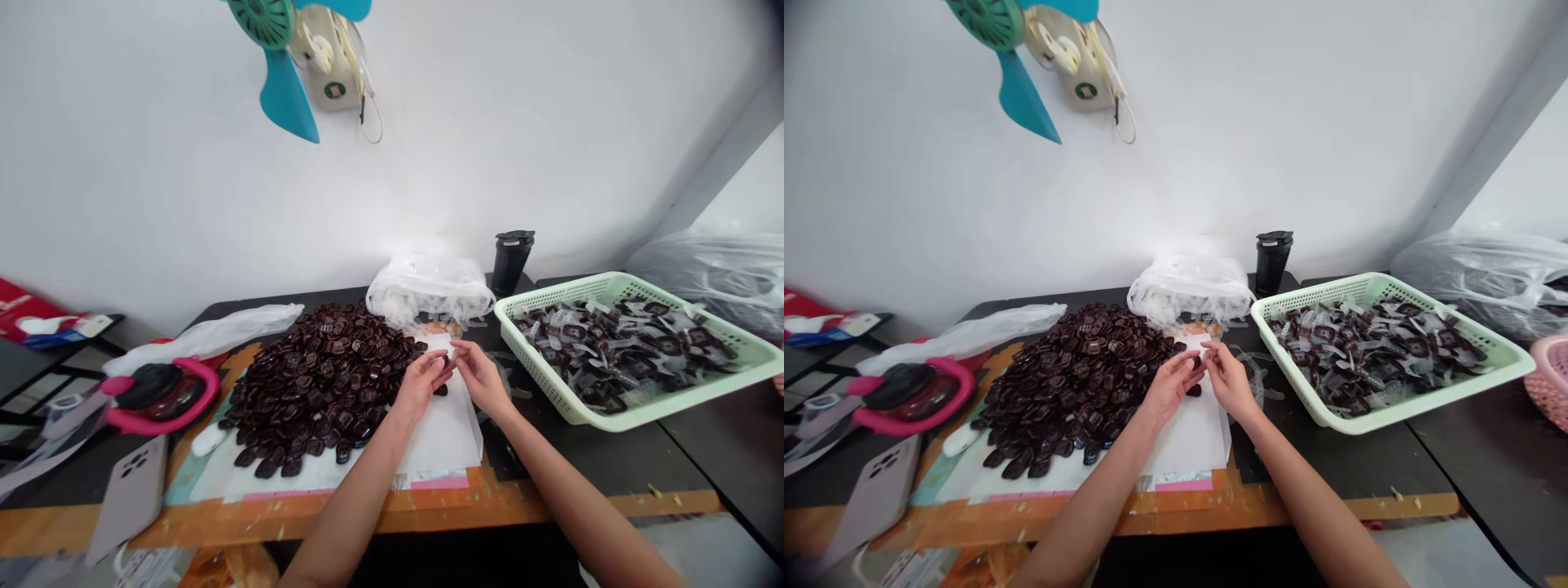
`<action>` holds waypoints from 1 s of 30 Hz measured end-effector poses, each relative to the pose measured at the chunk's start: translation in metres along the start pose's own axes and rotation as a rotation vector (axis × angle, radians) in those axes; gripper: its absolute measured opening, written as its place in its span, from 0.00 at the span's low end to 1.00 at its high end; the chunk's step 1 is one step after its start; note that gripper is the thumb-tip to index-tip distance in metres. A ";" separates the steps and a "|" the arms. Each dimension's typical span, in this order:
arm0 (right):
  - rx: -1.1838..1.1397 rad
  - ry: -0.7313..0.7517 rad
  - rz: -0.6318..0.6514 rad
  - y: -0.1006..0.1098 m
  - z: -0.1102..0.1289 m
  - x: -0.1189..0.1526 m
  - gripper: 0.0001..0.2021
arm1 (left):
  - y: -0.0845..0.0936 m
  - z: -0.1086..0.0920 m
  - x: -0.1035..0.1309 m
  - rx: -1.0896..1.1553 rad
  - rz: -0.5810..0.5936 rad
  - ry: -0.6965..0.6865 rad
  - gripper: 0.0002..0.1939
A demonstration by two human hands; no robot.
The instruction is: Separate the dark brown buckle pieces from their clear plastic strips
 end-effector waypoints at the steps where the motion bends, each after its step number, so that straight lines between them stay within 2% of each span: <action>1: -0.006 0.002 -0.014 0.000 0.000 0.000 0.17 | 0.000 -0.001 0.000 0.032 0.000 0.000 0.17; 3: -0.015 -0.015 -0.058 0.003 -0.004 0.000 0.19 | 0.001 -0.002 -0.001 0.074 -0.006 -0.002 0.17; 6: 0.008 -0.018 -0.114 0.007 -0.008 -0.001 0.11 | 0.004 -0.002 -0.002 0.054 -0.043 -0.009 0.18; 11: 0.146 -0.018 -0.086 0.008 -0.005 -0.001 0.09 | 0.006 -0.005 -0.004 0.003 -0.095 -0.052 0.20; 21: 0.336 0.190 -0.052 0.006 0.027 0.000 0.08 | 0.009 -0.007 -0.006 -0.058 -0.143 -0.114 0.20; 30: 0.375 0.260 -0.058 0.005 0.032 0.001 0.06 | 0.008 -0.011 -0.005 -0.135 -0.139 -0.182 0.18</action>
Point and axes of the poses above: each hand's wrist, its own x-axis away from the middle knuckle, its own y-axis out of the back of the hand, z = x × y, the point moved 8 cm from there along -x, towards the middle knuckle, and after that the axes turned 15 degrees about -z, right-handed, at the moved point
